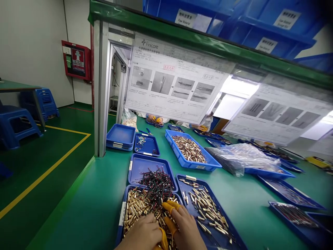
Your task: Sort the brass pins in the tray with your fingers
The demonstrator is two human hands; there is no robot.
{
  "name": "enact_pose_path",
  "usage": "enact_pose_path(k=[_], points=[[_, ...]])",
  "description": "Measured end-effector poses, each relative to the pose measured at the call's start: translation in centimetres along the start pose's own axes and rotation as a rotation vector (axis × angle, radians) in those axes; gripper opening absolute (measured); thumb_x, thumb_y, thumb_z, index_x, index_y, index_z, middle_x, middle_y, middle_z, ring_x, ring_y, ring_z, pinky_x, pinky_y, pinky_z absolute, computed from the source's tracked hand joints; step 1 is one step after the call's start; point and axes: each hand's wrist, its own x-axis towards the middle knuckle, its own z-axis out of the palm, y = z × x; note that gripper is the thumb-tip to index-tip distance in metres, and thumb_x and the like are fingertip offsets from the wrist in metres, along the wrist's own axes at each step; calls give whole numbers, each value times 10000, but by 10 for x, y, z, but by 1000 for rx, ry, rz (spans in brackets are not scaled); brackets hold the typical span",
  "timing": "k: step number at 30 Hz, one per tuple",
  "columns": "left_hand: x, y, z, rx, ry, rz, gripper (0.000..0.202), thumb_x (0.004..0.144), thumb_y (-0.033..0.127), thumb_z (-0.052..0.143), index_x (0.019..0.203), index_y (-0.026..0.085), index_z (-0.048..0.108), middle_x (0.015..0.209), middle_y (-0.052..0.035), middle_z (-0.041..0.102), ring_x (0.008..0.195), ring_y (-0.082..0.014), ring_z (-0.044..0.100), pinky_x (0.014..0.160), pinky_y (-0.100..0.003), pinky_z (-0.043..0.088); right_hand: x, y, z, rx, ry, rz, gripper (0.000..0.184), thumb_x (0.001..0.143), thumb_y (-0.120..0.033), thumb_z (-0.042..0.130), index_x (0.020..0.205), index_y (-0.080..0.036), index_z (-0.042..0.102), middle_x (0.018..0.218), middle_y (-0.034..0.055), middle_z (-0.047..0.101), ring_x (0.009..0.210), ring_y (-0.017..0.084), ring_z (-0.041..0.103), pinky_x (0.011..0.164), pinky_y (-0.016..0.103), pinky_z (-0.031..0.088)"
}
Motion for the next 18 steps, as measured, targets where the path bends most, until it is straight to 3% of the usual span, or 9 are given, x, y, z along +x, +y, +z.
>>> enact_pose_path(k=[5,8,11,15,18], points=[[-1,2,-9,-261,-8,-204,245,635,-21,597,599,181,462,715,3,545,732,-172,512,565,-224,319,-1,10,12,46,171,-16,156,722,-69,531,769,-195,611,814,81,641,799,262,589,674,381,500],[-1,6,-14,-309,-12,-235,202,642,-33,542,666,167,527,792,-39,583,773,-196,526,617,-241,361,0,9,15,49,220,-30,149,705,-62,540,653,-200,565,743,66,629,723,249,582,619,366,494],[-1,10,-22,-354,18,-256,221,682,-39,487,712,152,593,798,-57,606,788,-207,539,658,-259,385,-1,5,8,108,218,-26,160,730,-59,498,649,-194,529,734,67,615,698,223,590,611,325,494],[0,12,-30,-529,137,-388,234,753,23,455,783,162,642,852,-61,608,816,-199,557,701,-265,412,-8,-1,-5,452,169,26,75,812,-195,462,755,-192,511,664,40,630,585,183,606,524,253,470],[0,11,-31,-637,206,-463,192,774,87,474,823,156,646,861,-61,622,818,-194,566,721,-266,424,-14,-9,0,732,166,137,157,812,-347,491,756,-202,514,489,-31,573,420,141,549,420,210,402]])
